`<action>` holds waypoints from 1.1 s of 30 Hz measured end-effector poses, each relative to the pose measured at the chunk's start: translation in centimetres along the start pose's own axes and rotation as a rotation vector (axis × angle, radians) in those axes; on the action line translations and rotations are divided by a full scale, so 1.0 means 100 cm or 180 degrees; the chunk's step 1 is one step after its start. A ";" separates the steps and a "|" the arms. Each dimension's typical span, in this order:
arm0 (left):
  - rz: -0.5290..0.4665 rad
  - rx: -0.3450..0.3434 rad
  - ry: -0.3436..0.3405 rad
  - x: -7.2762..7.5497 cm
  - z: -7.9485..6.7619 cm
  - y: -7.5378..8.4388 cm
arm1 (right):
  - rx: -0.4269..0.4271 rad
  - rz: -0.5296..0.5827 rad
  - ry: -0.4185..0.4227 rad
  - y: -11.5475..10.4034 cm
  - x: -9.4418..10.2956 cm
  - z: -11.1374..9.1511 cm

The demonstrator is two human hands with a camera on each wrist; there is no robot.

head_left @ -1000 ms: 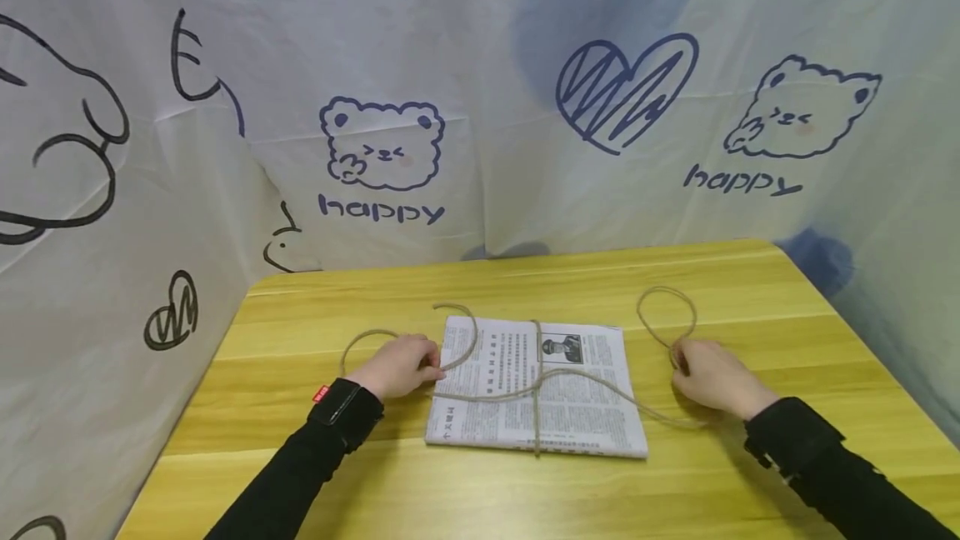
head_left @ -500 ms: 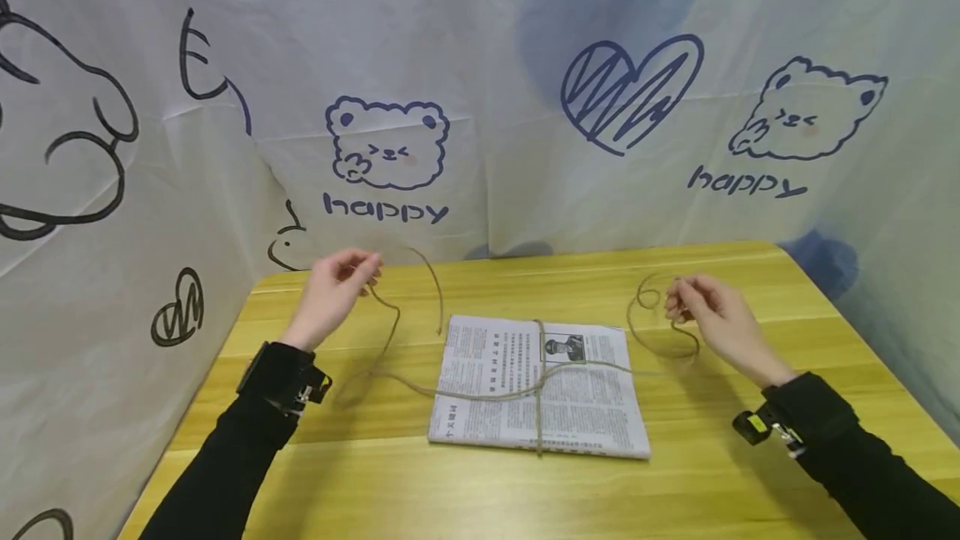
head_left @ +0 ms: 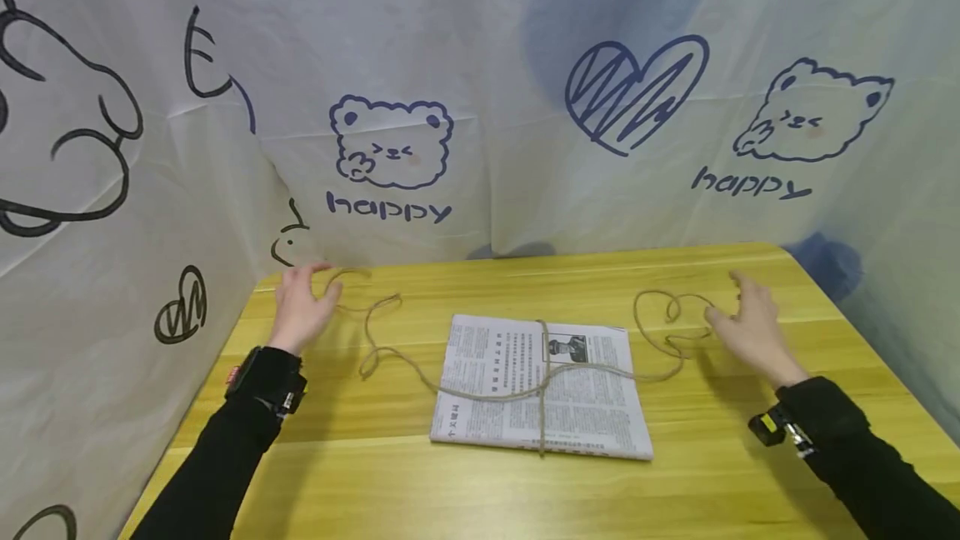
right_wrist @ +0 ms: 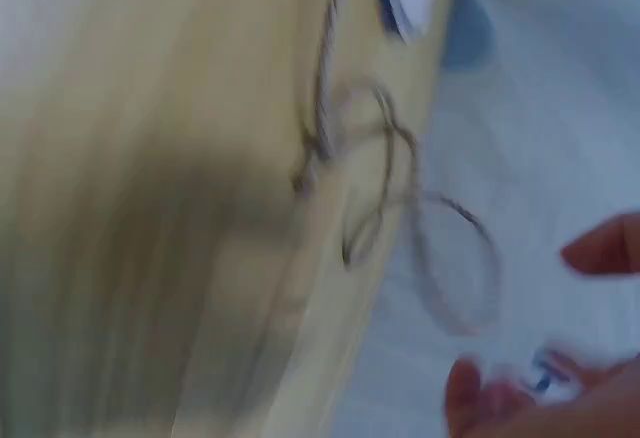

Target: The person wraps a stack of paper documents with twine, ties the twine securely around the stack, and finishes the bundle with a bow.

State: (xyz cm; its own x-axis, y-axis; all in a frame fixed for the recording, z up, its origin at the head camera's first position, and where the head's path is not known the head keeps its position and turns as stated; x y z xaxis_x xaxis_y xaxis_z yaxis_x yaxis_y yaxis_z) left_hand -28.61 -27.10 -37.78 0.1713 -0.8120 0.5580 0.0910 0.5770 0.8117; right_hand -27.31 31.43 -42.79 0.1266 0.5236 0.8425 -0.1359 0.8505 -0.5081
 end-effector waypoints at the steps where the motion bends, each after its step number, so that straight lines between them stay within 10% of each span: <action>1: 0.0124 -0.0195 -0.0140 -0.012 -0.003 0.001 | 0.0251 -0.0045 0.0038 -0.013 -0.004 -0.004; 6: 0.0672 -0.1011 -0.1285 -0.078 -0.028 0.011 | 0.1367 -0.0438 -0.0072 -0.068 -0.037 -0.021; 11: 0.0900 -0.1150 -0.2056 -0.121 -0.050 0.010 | 0.2038 -0.1000 -0.0127 -0.096 -0.065 -0.038; 16: 0.0765 -0.1053 -0.2264 -0.132 -0.060 0.005 | 0.2232 -0.1158 -0.0347 -0.100 -0.083 -0.050; 27: 0.0571 -0.0932 -0.2602 -0.133 -0.074 0.010 | 0.1662 -0.0738 -0.0837 -0.083 -0.086 -0.058; 33: 0.0649 -0.0843 -0.2273 -0.132 -0.068 0.005 | 0.1503 -0.0701 -0.0901 -0.077 -0.080 -0.062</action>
State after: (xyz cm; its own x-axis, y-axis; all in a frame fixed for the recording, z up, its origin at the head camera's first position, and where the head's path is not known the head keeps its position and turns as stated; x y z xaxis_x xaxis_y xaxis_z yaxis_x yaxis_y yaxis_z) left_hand -24.17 -15.44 -45.91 -0.4536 -0.4962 0.7403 0.3716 0.6497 0.6632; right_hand -21.20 21.04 -46.74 -0.0568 0.2484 0.9670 -0.5669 0.7892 -0.2361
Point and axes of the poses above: each hand's wrist, its own z-axis towards the middle knuckle, its own x-axis out of the back of the hand, y = z × x, the point moved 5 cm from there along z, towards the middle knuckle, and after that the axes turned 14 degrees about -z, right-handed, at the moved point
